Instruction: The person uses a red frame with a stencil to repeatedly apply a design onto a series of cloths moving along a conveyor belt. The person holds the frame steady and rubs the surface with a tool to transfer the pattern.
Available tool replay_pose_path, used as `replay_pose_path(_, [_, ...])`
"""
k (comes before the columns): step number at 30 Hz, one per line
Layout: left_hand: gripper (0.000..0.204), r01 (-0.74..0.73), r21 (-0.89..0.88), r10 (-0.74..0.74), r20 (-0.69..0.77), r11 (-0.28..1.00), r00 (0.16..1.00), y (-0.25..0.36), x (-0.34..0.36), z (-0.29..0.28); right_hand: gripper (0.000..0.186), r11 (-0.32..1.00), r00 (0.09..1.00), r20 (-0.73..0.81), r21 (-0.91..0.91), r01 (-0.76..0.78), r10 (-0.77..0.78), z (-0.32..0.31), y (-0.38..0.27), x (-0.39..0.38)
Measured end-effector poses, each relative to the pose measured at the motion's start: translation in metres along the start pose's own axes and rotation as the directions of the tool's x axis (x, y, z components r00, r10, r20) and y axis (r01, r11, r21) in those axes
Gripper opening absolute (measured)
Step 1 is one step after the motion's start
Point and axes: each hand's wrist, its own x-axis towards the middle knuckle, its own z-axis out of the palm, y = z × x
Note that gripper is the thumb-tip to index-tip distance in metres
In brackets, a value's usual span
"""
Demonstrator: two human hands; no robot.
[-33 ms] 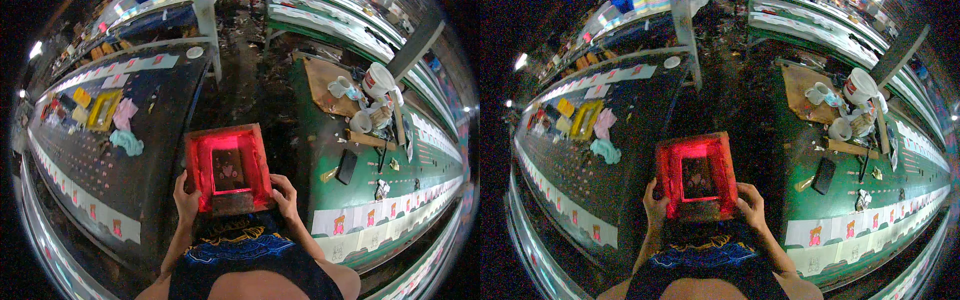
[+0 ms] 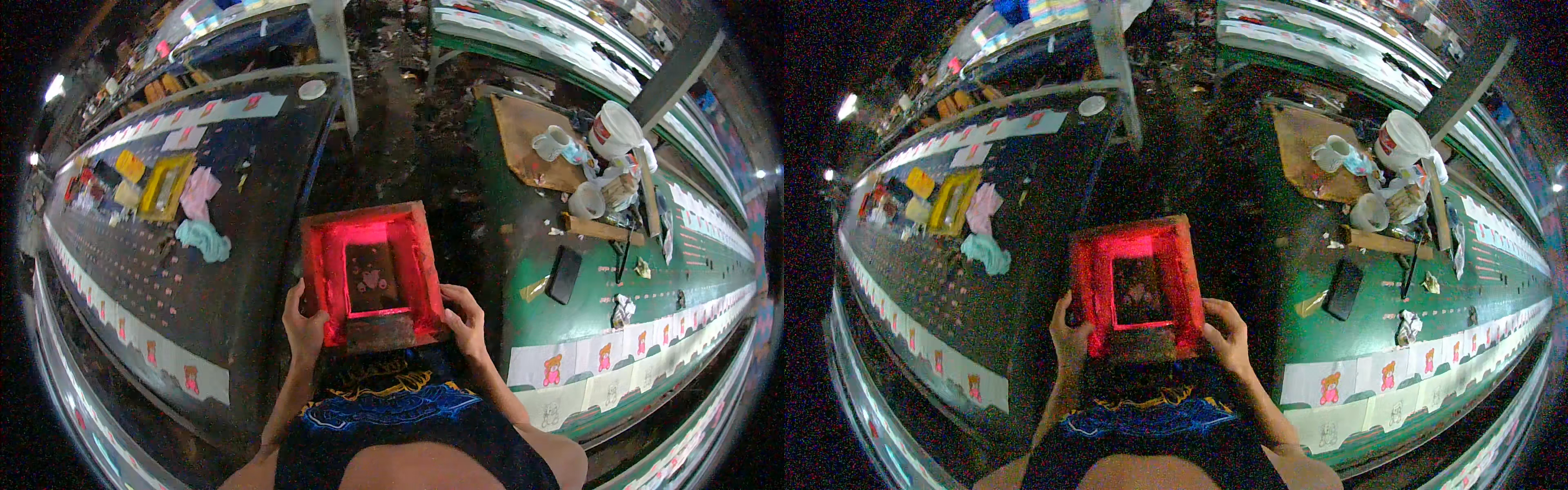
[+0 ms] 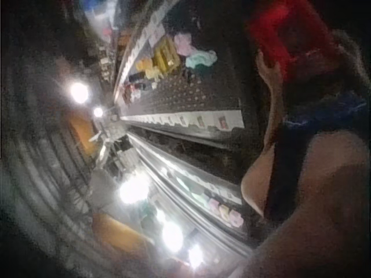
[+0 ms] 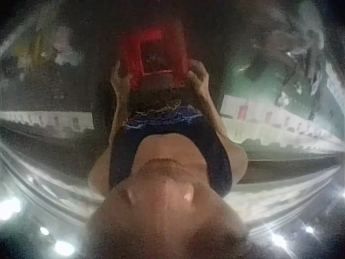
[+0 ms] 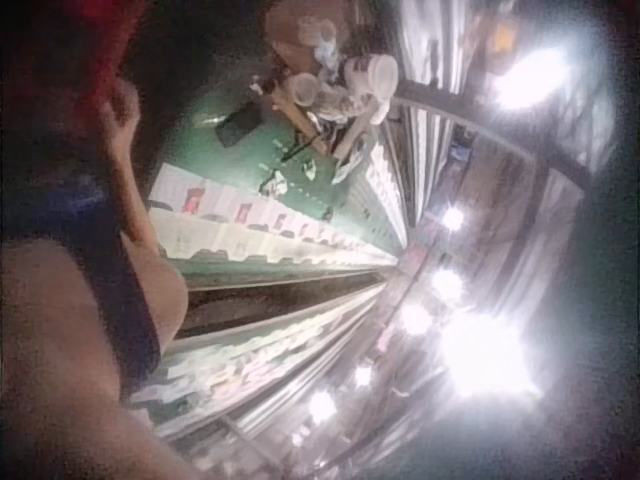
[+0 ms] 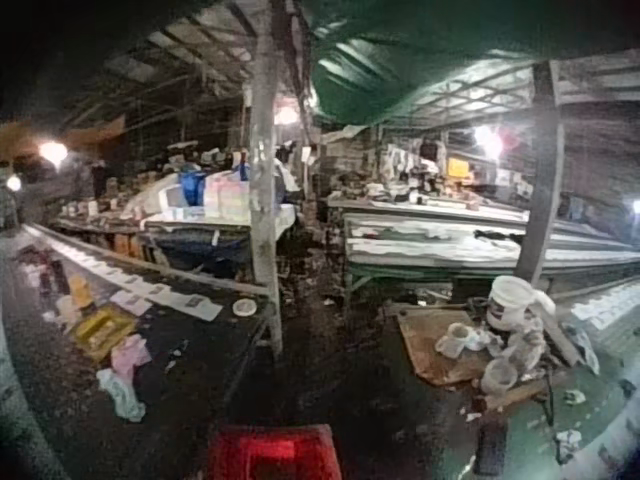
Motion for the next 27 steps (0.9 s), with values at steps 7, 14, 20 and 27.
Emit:
replay_pose_path(7, [0.069, -0.120, 0.038, 0.117, 0.083, 0.992, 0.990, 0.012, 0.104, 0.067, 0.057, 0.999, 0.990, -0.138, -0.049, -0.013, 0.006, -0.027, -0.003, 0.085])
replay_pose_path(14, [0.067, -0.073, -0.088, 0.085, 0.149, 0.993, 0.985, 0.027, 0.231, 0.139, 0.051, 0.999, 0.978, -0.210, -0.037, -0.014, 0.005, -0.048, 0.012, 0.213])
replay_pose_path(20, [0.071, -0.055, -0.096, 0.071, 0.167, 0.994, 0.983, 0.062, 0.376, 0.202, 0.058, 0.996, 0.972, -0.234, -0.082, -0.022, 0.003, -0.071, 0.011, 0.366])
replay_pose_path(27, [0.067, -0.179, -0.146, 0.205, 0.192, 0.973, 0.960, 0.109, 0.524, 0.270, 0.045, 1.000, 0.960, -0.279, -0.014, 0.011, -0.015, -0.100, -0.016, 0.516])
